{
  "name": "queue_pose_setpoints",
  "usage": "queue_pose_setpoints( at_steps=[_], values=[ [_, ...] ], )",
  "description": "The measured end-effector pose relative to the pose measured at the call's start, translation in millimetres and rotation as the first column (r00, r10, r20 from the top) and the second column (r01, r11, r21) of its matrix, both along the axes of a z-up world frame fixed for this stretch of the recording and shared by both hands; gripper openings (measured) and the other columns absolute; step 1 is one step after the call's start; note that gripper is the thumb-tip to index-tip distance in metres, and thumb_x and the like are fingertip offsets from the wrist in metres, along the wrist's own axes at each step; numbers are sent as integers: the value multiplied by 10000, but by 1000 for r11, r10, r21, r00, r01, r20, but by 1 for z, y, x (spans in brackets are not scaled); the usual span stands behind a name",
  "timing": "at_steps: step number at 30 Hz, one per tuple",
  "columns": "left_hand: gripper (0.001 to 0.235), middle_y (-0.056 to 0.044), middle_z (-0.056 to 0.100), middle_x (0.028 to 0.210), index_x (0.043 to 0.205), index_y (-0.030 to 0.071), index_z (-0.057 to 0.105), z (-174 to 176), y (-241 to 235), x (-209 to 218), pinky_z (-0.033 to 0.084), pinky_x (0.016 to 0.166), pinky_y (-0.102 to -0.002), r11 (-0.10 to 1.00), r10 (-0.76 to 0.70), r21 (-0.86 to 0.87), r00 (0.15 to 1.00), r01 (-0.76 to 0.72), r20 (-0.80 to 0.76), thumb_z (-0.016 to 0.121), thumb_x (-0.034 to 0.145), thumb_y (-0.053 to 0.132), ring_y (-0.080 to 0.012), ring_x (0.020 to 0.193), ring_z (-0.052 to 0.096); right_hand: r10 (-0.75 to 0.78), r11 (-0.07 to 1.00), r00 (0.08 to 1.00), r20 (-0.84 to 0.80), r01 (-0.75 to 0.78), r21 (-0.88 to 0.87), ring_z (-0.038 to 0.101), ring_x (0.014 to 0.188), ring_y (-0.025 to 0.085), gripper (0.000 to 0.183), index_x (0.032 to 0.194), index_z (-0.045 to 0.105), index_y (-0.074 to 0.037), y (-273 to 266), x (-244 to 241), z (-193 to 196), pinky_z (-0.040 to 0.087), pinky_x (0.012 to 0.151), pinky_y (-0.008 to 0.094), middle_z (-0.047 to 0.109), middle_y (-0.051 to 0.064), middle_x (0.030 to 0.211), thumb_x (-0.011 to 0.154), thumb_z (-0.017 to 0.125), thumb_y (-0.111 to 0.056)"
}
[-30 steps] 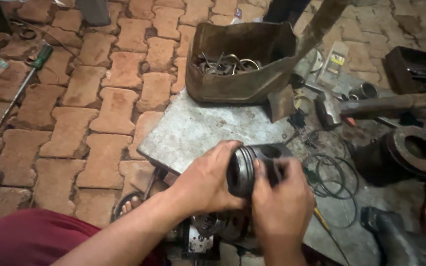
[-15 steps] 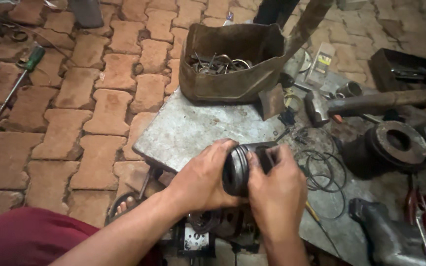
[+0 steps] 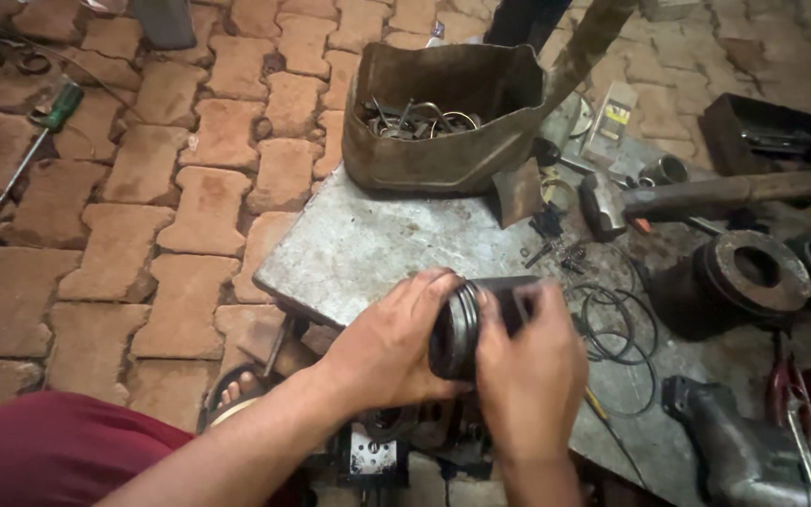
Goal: The person wipes and cleans an engine piston with a small abrasive block, turning the piston over to reach different sides.
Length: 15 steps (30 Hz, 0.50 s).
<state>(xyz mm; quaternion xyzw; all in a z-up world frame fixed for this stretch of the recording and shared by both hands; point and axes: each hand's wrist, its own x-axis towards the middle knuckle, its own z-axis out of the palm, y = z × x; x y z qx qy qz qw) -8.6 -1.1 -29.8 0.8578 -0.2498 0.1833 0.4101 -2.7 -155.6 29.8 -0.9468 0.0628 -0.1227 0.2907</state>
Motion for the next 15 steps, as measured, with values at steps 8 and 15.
queue_pose_setpoints(
  at_steps=[8, 15],
  values=[
    [1064, -311, 541, 1366, 1398, -90, 411, -9, -2, -3, 487, 1050, -475, 999, 27, 36, 999, -26, -36, 941, 600, 372, -470, 1231, 558, -59, 997, 998, 9, 59, 48, 709, 794, 417, 294, 949, 655, -56, -2, -8, -5, 524, 696, 499, 737, 188, 868, 843, 778, -301],
    [1058, -302, 543, 1331, 1367, -93, 412, 0, -4, 2, 468, 1066, -490, 999, 38, -24, 999, -37, 12, 951, 580, 363, -473, 1247, 556, -34, 999, 995, -94, 31, -35, 703, 783, 429, 317, 956, 650, -54, 8, 5, 18, 522, 685, 511, 736, 196, 841, 839, 782, -317]
  ],
)
